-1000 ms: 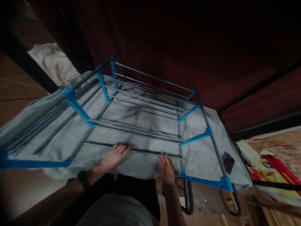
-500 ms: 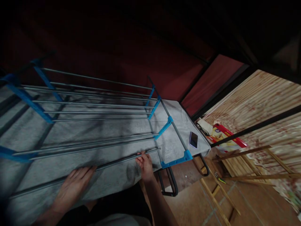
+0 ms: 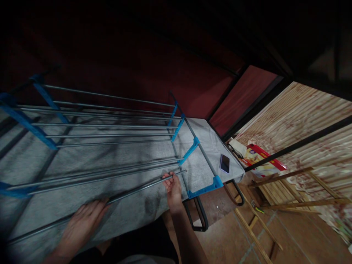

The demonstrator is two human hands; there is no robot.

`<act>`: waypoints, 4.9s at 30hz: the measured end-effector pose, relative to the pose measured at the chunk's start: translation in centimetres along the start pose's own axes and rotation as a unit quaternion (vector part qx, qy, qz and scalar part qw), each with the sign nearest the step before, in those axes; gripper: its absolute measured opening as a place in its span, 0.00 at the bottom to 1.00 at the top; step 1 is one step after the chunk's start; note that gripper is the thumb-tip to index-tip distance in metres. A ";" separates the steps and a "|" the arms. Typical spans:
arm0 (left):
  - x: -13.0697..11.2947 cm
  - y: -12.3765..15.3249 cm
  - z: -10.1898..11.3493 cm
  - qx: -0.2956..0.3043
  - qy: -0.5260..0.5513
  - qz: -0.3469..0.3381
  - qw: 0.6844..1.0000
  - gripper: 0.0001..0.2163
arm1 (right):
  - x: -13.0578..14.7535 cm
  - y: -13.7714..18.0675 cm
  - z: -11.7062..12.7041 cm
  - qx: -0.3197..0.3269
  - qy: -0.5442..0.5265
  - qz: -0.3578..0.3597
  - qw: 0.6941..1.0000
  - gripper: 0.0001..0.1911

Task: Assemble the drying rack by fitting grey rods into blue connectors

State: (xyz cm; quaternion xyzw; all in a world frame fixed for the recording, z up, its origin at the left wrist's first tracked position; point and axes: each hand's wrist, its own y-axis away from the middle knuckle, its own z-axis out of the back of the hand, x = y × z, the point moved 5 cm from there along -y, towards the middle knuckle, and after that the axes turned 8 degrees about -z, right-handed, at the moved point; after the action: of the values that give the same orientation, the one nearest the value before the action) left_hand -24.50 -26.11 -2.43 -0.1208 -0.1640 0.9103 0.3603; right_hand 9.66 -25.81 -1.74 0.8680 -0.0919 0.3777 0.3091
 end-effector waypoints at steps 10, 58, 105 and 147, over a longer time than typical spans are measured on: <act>0.0 0.1 0.4 -0.009 -0.028 -0.016 0.999 0.17 | 0.7 0.4 -0.4 0.010 -0.014 0.010 1.000 0.18; -2.0 -3.2 3.7 -0.103 -0.066 -0.032 0.992 0.13 | 6.7 -0.6 -5.8 0.073 0.009 0.062 0.995 0.09; -1.4 -8.0 10.7 -0.172 -0.147 -0.054 0.973 0.12 | 13.4 -2.0 -0.7 -0.160 0.218 0.338 0.901 0.27; -1.2 -9.4 11.6 -0.168 -0.171 -0.056 0.969 0.09 | 7.6 -2.1 -0.9 -0.044 0.088 0.135 0.986 0.16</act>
State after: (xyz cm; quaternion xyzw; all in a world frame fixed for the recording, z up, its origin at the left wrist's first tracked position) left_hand -21.82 -22.96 11.96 -0.0123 -0.3799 0.8555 0.3515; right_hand 15.25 -23.06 3.23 0.7964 -0.1975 0.4867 0.2997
